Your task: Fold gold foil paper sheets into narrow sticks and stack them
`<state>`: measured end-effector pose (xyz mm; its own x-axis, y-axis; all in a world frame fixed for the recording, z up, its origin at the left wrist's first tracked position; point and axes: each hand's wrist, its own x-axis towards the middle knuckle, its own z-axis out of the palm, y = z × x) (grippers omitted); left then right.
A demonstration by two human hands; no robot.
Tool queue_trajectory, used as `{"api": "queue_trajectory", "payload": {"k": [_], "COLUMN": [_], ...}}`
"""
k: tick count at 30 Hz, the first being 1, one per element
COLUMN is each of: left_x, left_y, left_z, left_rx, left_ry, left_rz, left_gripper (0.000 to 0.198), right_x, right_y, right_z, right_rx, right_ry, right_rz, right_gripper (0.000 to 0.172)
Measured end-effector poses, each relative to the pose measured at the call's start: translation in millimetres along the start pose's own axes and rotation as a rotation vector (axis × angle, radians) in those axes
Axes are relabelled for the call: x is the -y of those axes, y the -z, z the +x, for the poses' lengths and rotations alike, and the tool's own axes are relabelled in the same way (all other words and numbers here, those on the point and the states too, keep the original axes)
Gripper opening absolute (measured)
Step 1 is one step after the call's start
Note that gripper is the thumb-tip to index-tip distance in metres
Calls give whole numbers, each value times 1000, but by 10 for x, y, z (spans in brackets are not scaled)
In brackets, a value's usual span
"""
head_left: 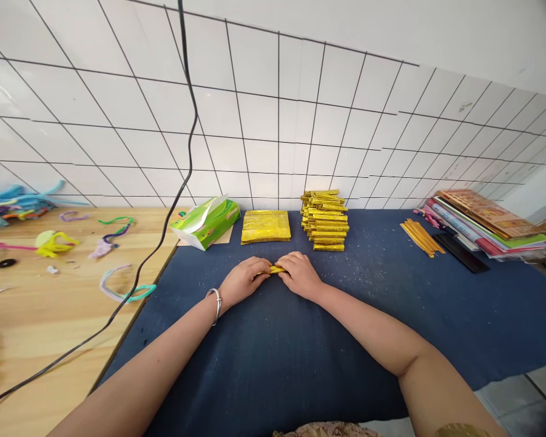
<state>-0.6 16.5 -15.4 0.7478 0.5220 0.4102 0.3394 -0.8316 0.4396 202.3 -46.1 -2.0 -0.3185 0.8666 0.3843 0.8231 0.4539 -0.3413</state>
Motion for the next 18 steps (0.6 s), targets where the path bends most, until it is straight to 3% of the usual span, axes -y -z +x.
{"api": "queue_trajectory", "payload": {"k": [18], "left_x": [-22], "left_y": [46], "left_z": [18], "left_rx": [30], "left_ry": [43], "left_rz": [-57], "left_gripper": [12], "right_x": [-7], "right_y": [-9], "right_z": [-4], "right_rx": [1], "right_ry": [17], "right_rz": [21], "right_gripper": [22]}}
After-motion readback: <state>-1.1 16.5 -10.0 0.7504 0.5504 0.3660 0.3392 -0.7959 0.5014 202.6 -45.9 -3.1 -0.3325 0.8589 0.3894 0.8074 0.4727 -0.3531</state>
